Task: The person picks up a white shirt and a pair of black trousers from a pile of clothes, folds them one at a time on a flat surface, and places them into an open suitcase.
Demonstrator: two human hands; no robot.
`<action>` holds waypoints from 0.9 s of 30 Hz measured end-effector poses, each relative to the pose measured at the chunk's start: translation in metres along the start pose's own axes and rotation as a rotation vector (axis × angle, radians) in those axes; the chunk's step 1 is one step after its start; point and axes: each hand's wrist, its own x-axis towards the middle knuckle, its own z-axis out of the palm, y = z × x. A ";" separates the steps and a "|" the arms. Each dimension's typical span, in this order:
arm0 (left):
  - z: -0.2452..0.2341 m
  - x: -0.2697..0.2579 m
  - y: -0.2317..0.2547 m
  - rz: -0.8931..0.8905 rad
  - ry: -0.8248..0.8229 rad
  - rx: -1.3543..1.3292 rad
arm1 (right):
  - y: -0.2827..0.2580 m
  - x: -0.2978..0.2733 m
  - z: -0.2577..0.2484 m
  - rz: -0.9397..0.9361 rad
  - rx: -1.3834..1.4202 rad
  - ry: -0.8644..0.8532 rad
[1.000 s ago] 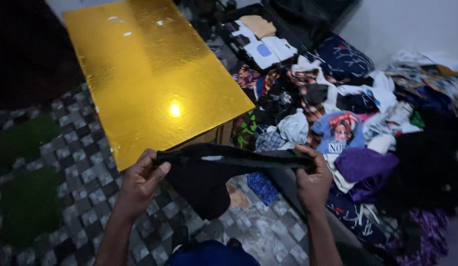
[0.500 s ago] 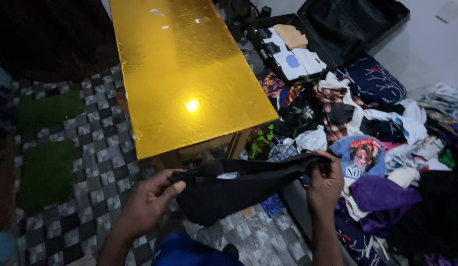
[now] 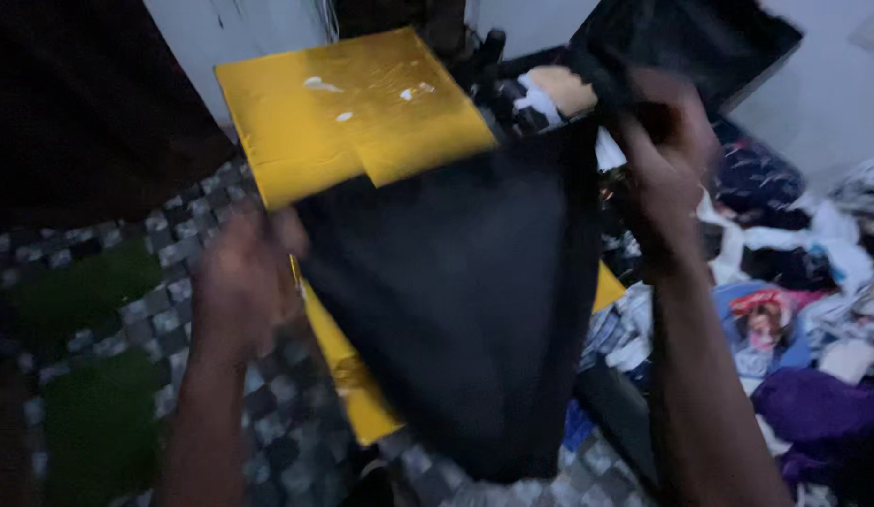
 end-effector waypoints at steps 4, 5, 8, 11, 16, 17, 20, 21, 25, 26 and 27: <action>-0.035 0.131 -0.014 0.433 0.375 0.278 | -0.027 0.027 0.137 0.271 0.225 -0.034; -0.039 0.141 -0.030 0.493 0.414 0.453 | -0.037 0.005 0.158 0.346 0.075 -0.105; -0.055 0.142 -0.095 0.127 0.055 0.675 | -0.070 -0.094 0.207 0.637 0.141 -0.209; -0.056 0.145 -0.162 0.345 -0.106 1.052 | -0.090 -0.188 0.215 0.748 -0.288 -0.418; -0.063 0.163 -0.201 0.406 -0.111 1.362 | -0.085 -0.230 0.224 0.759 -0.580 -0.553; -0.061 0.174 -0.204 0.392 -0.102 1.403 | -0.081 -0.226 0.230 0.753 -0.587 -0.536; -0.062 0.211 -0.210 0.384 -0.083 1.468 | -0.060 -0.203 0.256 0.703 -0.618 -0.531; -0.064 0.226 -0.213 0.398 -0.084 1.451 | -0.053 -0.196 0.265 0.707 -0.594 -0.512; -0.071 0.287 -0.226 0.401 -0.095 1.434 | 0.001 -0.160 0.302 0.688 -0.428 -0.498; -0.073 0.307 -0.227 0.386 -0.109 1.444 | 0.016 -0.149 0.307 0.704 -0.325 -0.507; -0.076 0.326 -0.228 0.370 -0.127 1.456 | 0.023 -0.143 0.307 0.721 -0.221 -0.514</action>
